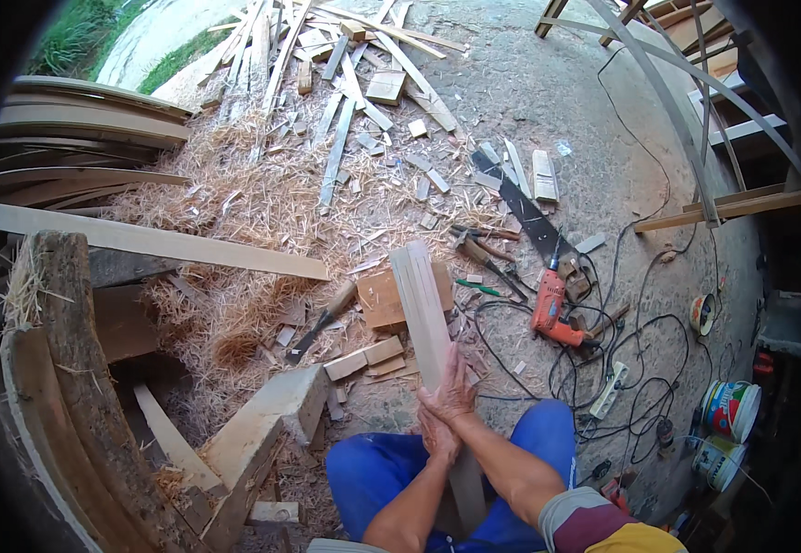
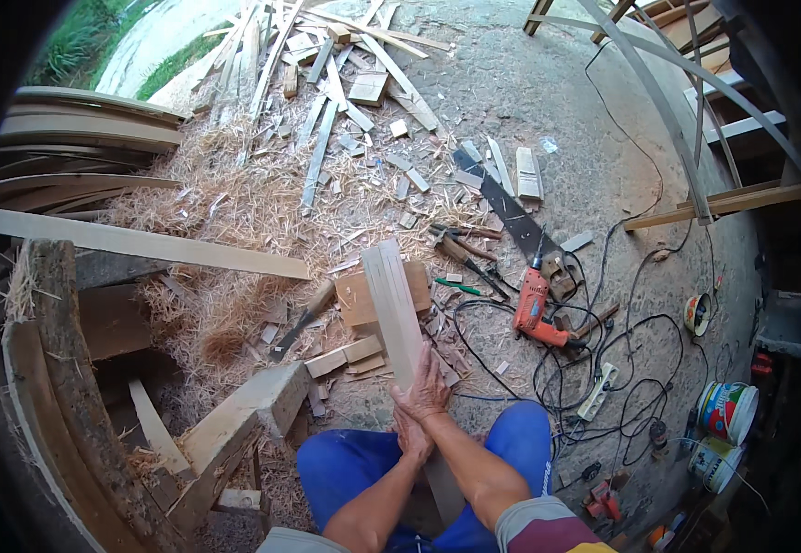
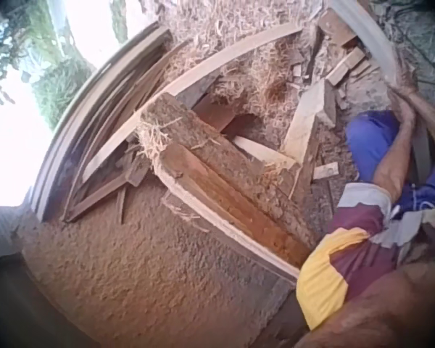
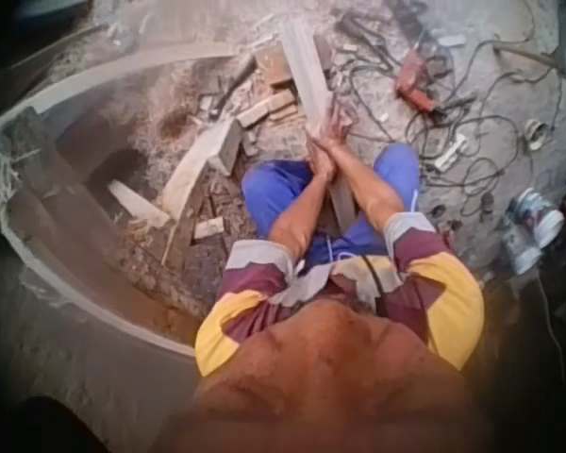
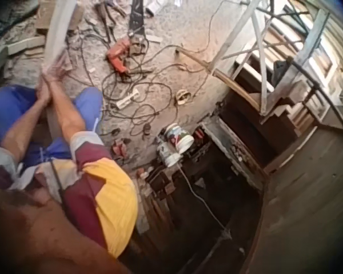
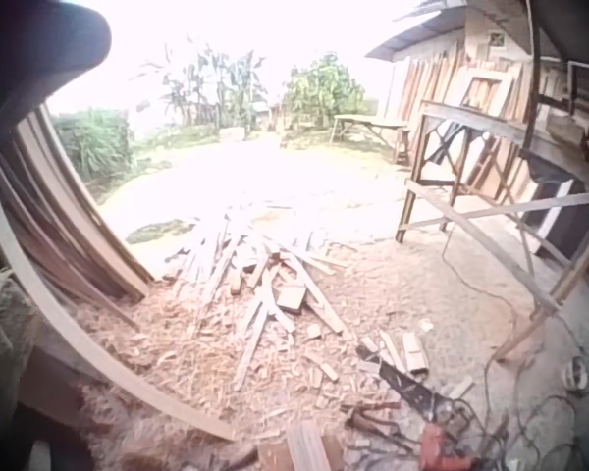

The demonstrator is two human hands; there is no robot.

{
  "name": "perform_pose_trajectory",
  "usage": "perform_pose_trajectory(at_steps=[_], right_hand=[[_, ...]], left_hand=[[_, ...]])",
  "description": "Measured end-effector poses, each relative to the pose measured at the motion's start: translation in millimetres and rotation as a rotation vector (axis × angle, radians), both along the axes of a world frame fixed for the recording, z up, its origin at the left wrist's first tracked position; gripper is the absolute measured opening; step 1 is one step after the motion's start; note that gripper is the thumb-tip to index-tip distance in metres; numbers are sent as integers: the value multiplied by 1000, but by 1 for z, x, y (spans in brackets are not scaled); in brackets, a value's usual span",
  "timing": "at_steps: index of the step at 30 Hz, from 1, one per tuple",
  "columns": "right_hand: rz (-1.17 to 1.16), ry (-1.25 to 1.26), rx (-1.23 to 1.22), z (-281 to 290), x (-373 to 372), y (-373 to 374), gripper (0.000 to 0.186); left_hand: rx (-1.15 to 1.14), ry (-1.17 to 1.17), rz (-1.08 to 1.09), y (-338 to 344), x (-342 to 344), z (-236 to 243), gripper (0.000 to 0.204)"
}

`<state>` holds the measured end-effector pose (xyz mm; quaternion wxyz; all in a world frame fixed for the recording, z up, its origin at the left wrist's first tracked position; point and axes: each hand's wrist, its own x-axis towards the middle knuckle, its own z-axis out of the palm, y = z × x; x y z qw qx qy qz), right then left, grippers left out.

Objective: The person holds a wooden board, connects a power drill to an extension cord, and uses an axe to strike the end of a chisel while carving the wood.

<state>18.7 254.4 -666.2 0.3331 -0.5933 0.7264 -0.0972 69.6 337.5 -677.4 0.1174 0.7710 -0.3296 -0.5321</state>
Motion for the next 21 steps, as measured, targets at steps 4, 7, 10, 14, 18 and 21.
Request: perform_pose_trajectory(at_steps=[4, 7, 10, 14, 18, 21], right_hand=[[-41, -54, -49, -7, 0, 6, 120], [41, -87, -18, -6, 6, -5, 124], [15, -110, -66, -8, -10, -33, 131], [71, -182, -81, 1, 2, -63, 126], [276, -324, -88, -30, -56, -98, 100], [250, -293, -162, 4, -110, -106, 77]], left_hand=[[-132, -124, -60, 24, -7, -32, 111], [-273, -293, -95, 23, -7, -93, 119], [-531, -323, -141, -12, -17, -97, 121], [-592, -846, -329, -55, -10, -82, 115], [-526, -411, -119, -110, -13, 7, 113], [-493, -514, -92, -117, 3, 2, 113]])
